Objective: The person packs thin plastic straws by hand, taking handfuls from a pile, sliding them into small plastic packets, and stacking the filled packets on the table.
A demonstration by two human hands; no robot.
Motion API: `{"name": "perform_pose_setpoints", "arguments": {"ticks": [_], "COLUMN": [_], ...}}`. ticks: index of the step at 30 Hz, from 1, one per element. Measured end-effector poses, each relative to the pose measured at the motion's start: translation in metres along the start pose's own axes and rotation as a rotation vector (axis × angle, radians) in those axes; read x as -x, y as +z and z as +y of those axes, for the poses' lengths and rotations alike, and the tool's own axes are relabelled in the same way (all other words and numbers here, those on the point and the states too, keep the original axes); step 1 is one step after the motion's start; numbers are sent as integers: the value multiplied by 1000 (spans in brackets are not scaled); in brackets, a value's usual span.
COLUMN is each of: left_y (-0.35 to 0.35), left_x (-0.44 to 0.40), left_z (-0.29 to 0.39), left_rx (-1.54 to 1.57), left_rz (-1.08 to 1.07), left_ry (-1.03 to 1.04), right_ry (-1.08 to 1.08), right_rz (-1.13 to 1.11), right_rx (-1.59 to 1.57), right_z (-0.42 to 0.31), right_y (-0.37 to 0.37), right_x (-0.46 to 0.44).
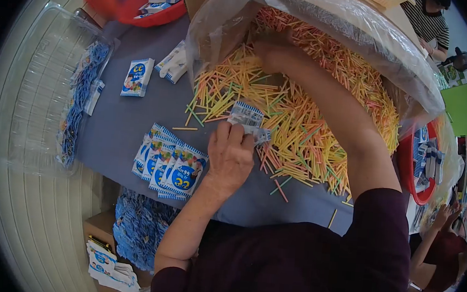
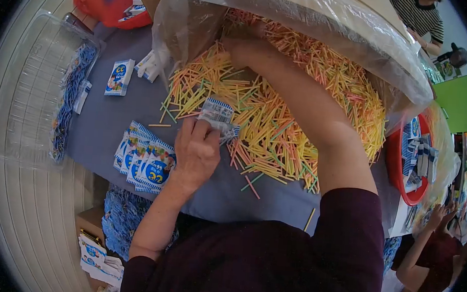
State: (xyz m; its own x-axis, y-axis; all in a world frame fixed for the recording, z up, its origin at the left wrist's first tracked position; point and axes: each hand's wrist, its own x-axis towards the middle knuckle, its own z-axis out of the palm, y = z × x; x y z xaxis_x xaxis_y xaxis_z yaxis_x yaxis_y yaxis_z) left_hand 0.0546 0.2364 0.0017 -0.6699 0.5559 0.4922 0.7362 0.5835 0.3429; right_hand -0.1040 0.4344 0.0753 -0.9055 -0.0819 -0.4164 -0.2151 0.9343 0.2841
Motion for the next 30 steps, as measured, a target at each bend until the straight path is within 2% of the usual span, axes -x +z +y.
{"name": "perform_pose_setpoints", "arguments": {"ticks": [1,3,6,8,10,11,13,14,16,17,19,20,22,23,25,26,27,28,29,30], "left_y": [-1,-3,-8,-18,-16,-14,-11,-9,-2,-2,-5,-5,-11,-14,-14,-13,-12,-13,-13,-12], "left_x": [-1,0,4,4,8,9,4,2,4,6,11,11,7,6,6,2,-2,-5,-6,-3], "left_z": [-1,0,-1,-2,-8,-10,-13,-12,-10,-8,-3,-1,2,2,-1,-2,-2,-3,-4,-4], "left_rx": [-71,-140,-9,146,110,77,60,41,-19,-93,-82,-64,-53,-38,-41,-34,-34,-97,-161,-164], "left_rz": [-37,-70,-125,-58,-89,-130,-54,27,-8,-45,-95,-142,-148,-153,-167,-172,-169,-78,10,8], "left_ry": [36,78,-8,-65,-69,-50,-2,43,66,78,39,3,-1,-1,-11,-18,-14,24,62,61], "right_ry": [7,36,72,74,181,177,33,43,-76,-78,-9,-11,25,14,49,54,172,276,276,145], "right_rz": [116,132,120,86,291,288,853,851,540,539,255,260,162,163,425,430,760,1015,1018,717], "right_rx": [60,92,74,23,-101,-101,-386,-379,-939,-941,-386,-389,-63,-68,-506,-506,297,1129,1126,559], "right_z": [0,5,16,24,28,30,36,46,60,60,40,35,25,26,37,50,53,55,68,54], "right_y": [7,13,13,16,28,37,56,63,62,65,44,36,28,37,73,96,98,101,107,74], "right_x": [-8,-17,-15,-6,10,18,32,29,21,20,32,35,37,25,-22,-47,-52,-56,-50,-16]}}
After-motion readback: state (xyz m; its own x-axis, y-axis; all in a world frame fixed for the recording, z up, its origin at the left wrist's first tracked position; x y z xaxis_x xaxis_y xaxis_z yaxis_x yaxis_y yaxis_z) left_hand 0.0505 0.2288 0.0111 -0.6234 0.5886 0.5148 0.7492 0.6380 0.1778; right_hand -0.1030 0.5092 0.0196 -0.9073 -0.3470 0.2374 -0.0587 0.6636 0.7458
